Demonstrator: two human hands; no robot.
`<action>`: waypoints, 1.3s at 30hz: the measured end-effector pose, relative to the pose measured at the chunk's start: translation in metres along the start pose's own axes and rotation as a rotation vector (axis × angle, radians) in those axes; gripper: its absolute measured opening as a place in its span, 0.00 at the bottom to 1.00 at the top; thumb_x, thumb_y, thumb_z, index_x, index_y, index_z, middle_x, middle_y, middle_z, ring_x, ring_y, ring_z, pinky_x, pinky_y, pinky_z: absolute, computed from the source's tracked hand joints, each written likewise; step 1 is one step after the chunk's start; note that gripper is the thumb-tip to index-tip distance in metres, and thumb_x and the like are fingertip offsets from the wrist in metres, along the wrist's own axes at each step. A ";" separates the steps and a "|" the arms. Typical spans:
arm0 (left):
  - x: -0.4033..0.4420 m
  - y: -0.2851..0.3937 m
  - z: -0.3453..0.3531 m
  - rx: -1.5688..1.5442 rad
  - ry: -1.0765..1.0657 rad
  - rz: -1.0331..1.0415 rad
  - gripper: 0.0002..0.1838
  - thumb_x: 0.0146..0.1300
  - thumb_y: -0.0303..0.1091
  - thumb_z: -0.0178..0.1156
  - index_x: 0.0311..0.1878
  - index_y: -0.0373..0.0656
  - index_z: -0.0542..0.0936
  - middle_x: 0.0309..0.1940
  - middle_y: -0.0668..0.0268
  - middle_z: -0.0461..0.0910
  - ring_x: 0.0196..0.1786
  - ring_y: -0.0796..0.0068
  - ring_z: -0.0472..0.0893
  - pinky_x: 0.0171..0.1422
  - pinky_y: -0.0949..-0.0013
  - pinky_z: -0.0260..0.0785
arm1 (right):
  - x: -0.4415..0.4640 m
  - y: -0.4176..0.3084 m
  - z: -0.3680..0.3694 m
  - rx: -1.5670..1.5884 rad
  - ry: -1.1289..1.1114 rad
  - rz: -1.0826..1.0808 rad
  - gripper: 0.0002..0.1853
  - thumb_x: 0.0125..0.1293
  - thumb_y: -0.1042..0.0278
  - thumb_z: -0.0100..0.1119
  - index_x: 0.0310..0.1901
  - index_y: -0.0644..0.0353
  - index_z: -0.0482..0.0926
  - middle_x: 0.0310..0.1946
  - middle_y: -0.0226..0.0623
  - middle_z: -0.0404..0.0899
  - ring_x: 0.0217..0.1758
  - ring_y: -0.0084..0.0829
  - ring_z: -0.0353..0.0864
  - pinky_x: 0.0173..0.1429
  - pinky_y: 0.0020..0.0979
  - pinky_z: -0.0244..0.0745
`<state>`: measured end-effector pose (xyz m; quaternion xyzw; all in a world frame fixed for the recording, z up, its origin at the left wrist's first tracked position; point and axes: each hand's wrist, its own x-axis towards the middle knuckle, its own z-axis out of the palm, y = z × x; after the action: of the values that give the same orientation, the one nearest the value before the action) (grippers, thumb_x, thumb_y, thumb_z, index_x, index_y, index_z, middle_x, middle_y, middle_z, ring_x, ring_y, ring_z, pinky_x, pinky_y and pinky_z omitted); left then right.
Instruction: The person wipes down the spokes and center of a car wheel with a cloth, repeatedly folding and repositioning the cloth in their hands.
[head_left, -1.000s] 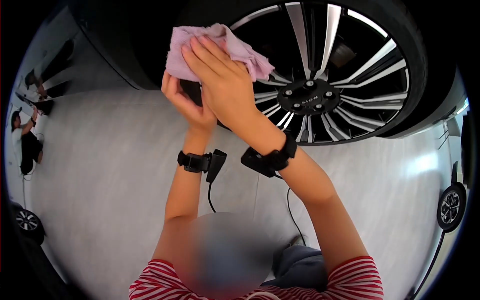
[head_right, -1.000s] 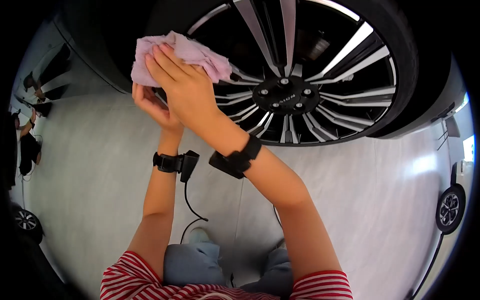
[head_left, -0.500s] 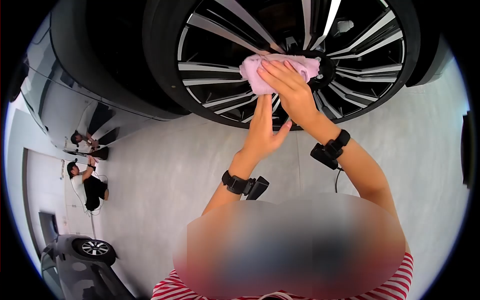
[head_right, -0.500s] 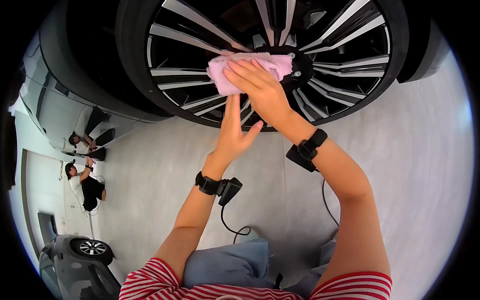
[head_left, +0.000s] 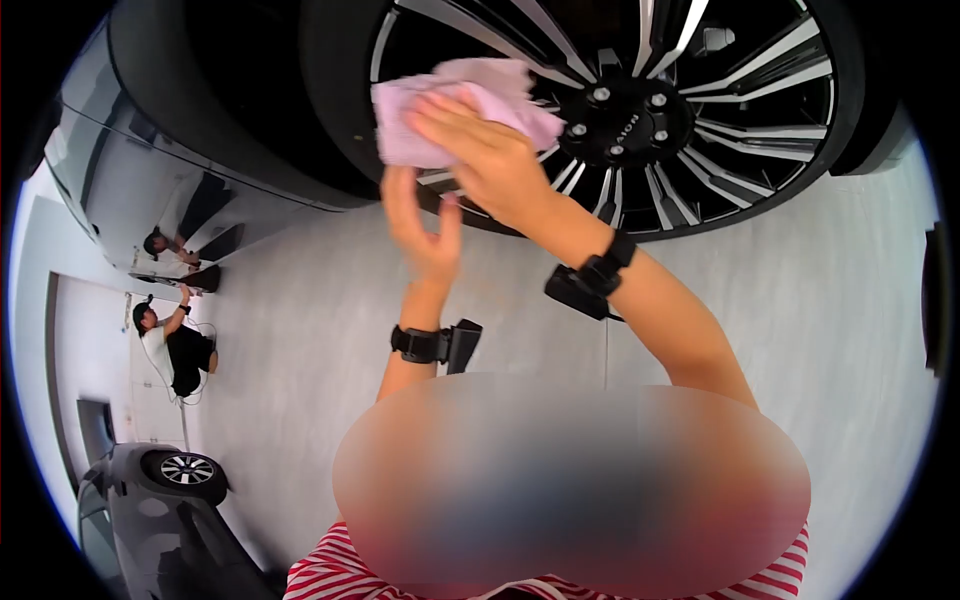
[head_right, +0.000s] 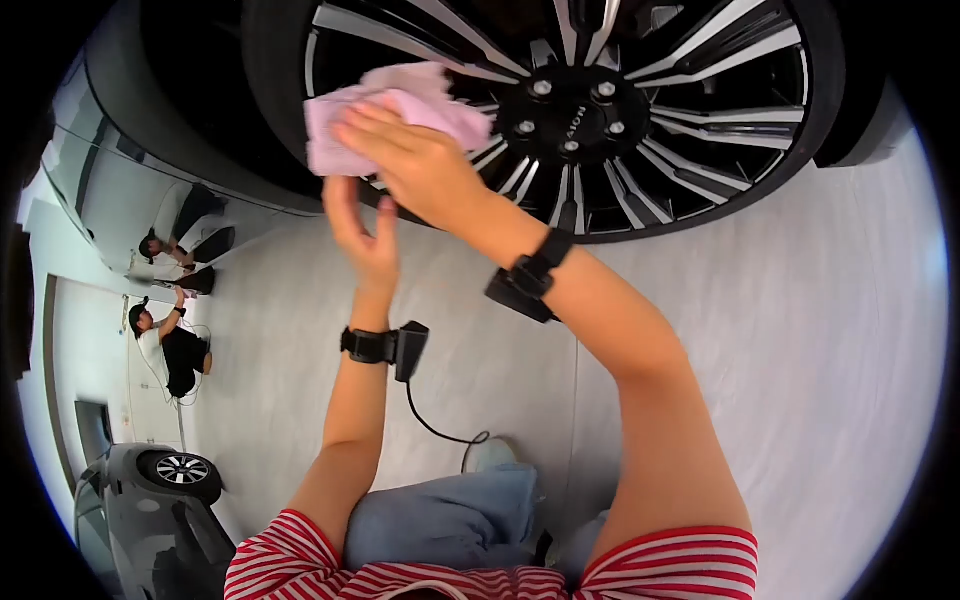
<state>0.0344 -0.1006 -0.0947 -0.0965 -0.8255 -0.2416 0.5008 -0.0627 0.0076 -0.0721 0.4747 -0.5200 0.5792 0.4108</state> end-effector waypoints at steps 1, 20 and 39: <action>0.003 0.001 -0.007 0.057 0.077 0.007 0.26 0.60 0.27 0.58 0.62 0.33 0.68 0.59 0.49 0.70 0.62 0.51 0.70 0.65 0.57 0.62 | 0.002 -0.007 0.010 0.053 -0.033 0.047 0.27 0.49 0.84 0.57 0.55 0.62 0.78 0.54 0.44 0.79 0.62 0.41 0.76 0.64 0.37 0.73; -0.073 0.017 0.079 -0.535 -0.093 -0.629 0.21 0.57 0.22 0.59 0.54 0.34 0.66 0.48 0.60 0.66 0.52 0.68 0.73 0.53 0.69 0.75 | -0.079 0.035 -0.073 -0.202 -0.570 0.019 0.26 0.48 0.83 0.57 0.53 0.58 0.81 0.55 0.34 0.80 0.62 0.34 0.77 0.41 0.29 0.74; -0.095 -0.044 0.015 -0.469 0.103 -0.825 0.12 0.69 0.36 0.49 0.53 0.43 0.68 0.49 0.67 0.69 0.49 0.75 0.73 0.46 0.69 0.72 | -0.091 0.005 0.030 -0.069 -0.692 0.137 0.19 0.55 0.76 0.60 0.50 0.59 0.79 0.38 0.38 0.84 0.35 0.39 0.84 0.37 0.34 0.78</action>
<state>0.0506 -0.1229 -0.1965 0.1410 -0.6921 -0.6046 0.3682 -0.0447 -0.0212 -0.1623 0.5928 -0.6781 0.3925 0.1863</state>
